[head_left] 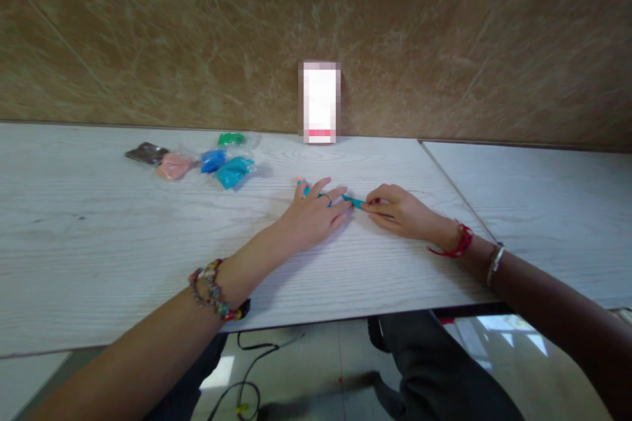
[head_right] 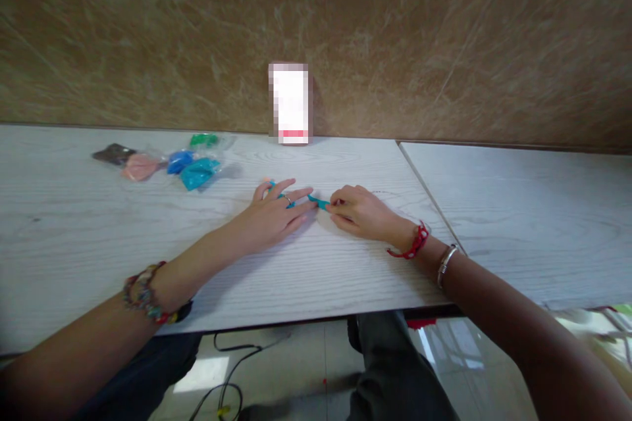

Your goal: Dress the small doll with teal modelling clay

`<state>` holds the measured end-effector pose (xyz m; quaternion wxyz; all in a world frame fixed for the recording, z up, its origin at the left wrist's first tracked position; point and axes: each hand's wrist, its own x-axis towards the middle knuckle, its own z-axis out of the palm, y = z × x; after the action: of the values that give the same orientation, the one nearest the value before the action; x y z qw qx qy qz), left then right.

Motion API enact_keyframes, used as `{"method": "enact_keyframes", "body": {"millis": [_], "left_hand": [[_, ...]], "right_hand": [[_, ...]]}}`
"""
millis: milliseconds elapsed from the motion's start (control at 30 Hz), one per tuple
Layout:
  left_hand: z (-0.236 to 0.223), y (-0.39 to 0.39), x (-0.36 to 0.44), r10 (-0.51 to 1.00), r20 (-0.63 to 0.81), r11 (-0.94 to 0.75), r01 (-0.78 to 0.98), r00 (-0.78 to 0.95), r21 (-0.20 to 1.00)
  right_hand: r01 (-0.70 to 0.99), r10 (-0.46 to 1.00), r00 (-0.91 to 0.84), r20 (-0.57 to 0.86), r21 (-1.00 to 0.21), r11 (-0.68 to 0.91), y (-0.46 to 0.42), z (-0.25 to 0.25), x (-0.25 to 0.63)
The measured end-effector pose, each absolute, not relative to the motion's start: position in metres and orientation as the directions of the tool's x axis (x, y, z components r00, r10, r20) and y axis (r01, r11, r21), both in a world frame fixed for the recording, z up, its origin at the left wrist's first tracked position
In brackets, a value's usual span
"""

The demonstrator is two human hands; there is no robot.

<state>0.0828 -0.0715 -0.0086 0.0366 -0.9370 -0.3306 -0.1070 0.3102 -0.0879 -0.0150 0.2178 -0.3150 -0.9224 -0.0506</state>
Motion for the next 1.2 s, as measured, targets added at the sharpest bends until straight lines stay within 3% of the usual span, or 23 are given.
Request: {"method": "enact_keyframes", "body": {"millis": [133,367,1200], "left_hand": [[-0.0079,-0.0716,0.0833,0.6,0.216,-0.789,0.614,0.77,0.006],[-0.0067,-0.0718,0.0837,0.603,0.192,-0.791,0.611,0.775,0.018],[-0.0059,-0.0736,0.0825,0.606,0.16,-0.792,0.61,0.779,0.03]], "right_hand": [[0.649,0.615,-0.629,0.475,-0.113,0.752,-0.0878,-0.013,0.3118],[0.656,0.589,-0.688,0.424,0.015,0.755,-0.0853,-0.0151,0.3141],[0.579,0.533,-0.757,0.378,0.01,0.816,-0.0881,-0.0123,0.3183]]}}
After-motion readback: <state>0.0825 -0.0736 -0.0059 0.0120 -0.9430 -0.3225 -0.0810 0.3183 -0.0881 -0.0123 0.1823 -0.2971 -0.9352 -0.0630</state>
